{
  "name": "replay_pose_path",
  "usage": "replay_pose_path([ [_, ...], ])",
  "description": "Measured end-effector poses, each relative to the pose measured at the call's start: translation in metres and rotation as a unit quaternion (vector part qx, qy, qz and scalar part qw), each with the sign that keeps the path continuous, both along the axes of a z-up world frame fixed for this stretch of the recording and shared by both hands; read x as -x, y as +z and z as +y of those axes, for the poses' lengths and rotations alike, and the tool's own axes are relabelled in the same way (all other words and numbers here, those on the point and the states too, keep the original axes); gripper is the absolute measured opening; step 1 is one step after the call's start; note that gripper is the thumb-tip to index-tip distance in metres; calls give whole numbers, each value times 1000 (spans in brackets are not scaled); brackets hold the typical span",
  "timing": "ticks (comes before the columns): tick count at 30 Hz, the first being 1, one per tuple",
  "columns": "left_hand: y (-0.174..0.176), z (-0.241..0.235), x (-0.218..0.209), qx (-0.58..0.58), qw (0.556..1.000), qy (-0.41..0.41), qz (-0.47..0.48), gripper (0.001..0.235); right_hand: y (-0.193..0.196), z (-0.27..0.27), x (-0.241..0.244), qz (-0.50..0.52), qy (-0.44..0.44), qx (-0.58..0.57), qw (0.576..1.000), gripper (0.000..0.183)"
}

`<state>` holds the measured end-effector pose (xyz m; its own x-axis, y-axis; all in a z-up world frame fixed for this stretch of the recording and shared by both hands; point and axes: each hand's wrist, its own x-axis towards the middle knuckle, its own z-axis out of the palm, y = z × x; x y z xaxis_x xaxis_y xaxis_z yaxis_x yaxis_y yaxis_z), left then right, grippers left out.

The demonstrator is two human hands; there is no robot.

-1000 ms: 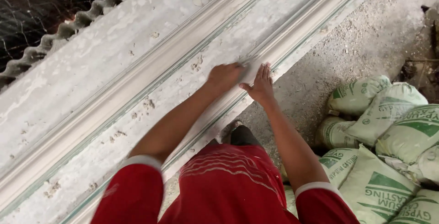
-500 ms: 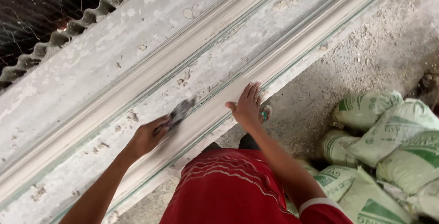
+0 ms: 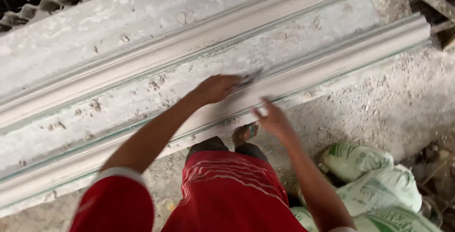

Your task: Refining the edges and decorative grooves of plaster cornices using a hand scraper to remove excess material and imperfections.

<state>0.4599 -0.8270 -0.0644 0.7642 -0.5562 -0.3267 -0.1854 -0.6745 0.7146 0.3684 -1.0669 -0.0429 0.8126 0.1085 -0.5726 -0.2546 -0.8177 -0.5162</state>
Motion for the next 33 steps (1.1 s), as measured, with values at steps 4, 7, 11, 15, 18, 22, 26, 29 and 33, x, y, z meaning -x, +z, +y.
replay_pose_path([
  [4, 117, 78, 71, -135, 897, 281, 314, 101, -1, -71, -38, -103, -41, 72, 991, 90],
  [7, 71, 166, 125, -326, 943, -62, 2, 51, -24, -99, -60, -100, -52, 154, 982, 121],
  [11, 7, 224, 158, -395, 849, -213, -280, 62, -35, -87, -67, -64, -64, 138, 986, 126],
  [15, 23, 163, 118, -350, 862, -255, -264, 69, -42, -85, -66, -72, -62, 136, 986, 125],
  [18, 21, 88, 74, -320, 877, -290, -213, 70, -47, -86, -66, -83, -68, 138, 985, 125],
  [22, 11, -49, 9, -225, 899, -270, -262, 75, -44, -85, -59, -94, -76, 138, 983, 127],
  [26, -58, -154, -65, -125, 927, -212, -282, 35, -40, -86, -63, -91, -91, 136, 982, 135],
  [29, 2, -110, -52, -110, 957, -169, -207, 17, -42, -84, -55, -88, -85, 144, 982, 136],
  [33, 26, 17, -4, -169, 978, -119, -29, 32, -36, -82, -54, -93, -101, 130, 982, 133],
])
